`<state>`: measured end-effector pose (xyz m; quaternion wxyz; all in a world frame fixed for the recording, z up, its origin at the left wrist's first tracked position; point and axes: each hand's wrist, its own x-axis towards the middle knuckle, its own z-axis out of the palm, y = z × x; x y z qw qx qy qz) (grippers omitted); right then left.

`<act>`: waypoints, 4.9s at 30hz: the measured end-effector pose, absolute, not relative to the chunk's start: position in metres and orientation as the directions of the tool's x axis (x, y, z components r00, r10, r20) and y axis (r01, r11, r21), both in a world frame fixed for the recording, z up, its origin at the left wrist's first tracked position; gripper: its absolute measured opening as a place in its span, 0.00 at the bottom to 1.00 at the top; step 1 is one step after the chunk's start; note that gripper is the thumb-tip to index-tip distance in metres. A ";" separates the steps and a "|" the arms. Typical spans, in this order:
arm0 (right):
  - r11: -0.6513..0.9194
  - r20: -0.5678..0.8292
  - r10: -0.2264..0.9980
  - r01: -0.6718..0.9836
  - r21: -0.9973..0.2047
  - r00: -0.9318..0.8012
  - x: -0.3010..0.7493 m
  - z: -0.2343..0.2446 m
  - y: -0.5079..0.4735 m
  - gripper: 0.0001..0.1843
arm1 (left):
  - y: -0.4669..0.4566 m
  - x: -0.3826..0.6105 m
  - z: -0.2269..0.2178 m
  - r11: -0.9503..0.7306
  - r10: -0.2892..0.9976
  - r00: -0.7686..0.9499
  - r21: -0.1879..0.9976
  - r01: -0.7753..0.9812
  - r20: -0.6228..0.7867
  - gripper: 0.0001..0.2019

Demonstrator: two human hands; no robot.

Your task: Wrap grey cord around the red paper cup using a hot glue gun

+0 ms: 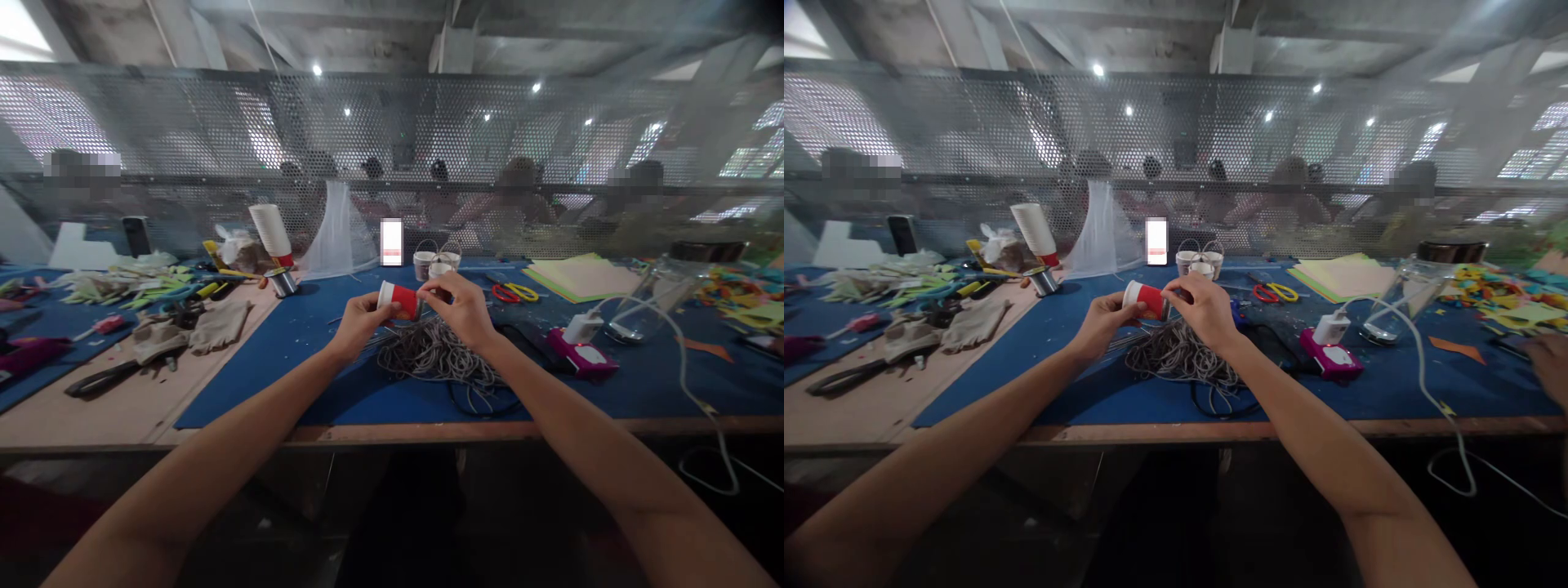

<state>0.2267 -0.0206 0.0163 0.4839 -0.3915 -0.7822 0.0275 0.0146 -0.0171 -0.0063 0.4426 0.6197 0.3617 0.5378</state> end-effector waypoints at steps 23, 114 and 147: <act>0.666 0.738 0.646 0.618 -0.418 -0.196 0.230 0.015 -0.016 0.09 | -0.018 0.013 -0.006 -0.364 0.911 0.198 0.931 -0.029 0.363 0.15; 0.664 0.755 0.647 0.566 -0.488 -0.109 0.237 0.009 -0.001 0.09 | -0.021 0.012 -0.003 -0.232 0.917 0.288 0.957 -0.174 0.274 0.14; 0.763 0.776 0.540 0.578 -0.289 -0.326 0.231 0.007 -0.018 0.14 | -0.017 0.010 0.000 -0.106 0.934 0.310 0.967 -0.231 0.177 0.17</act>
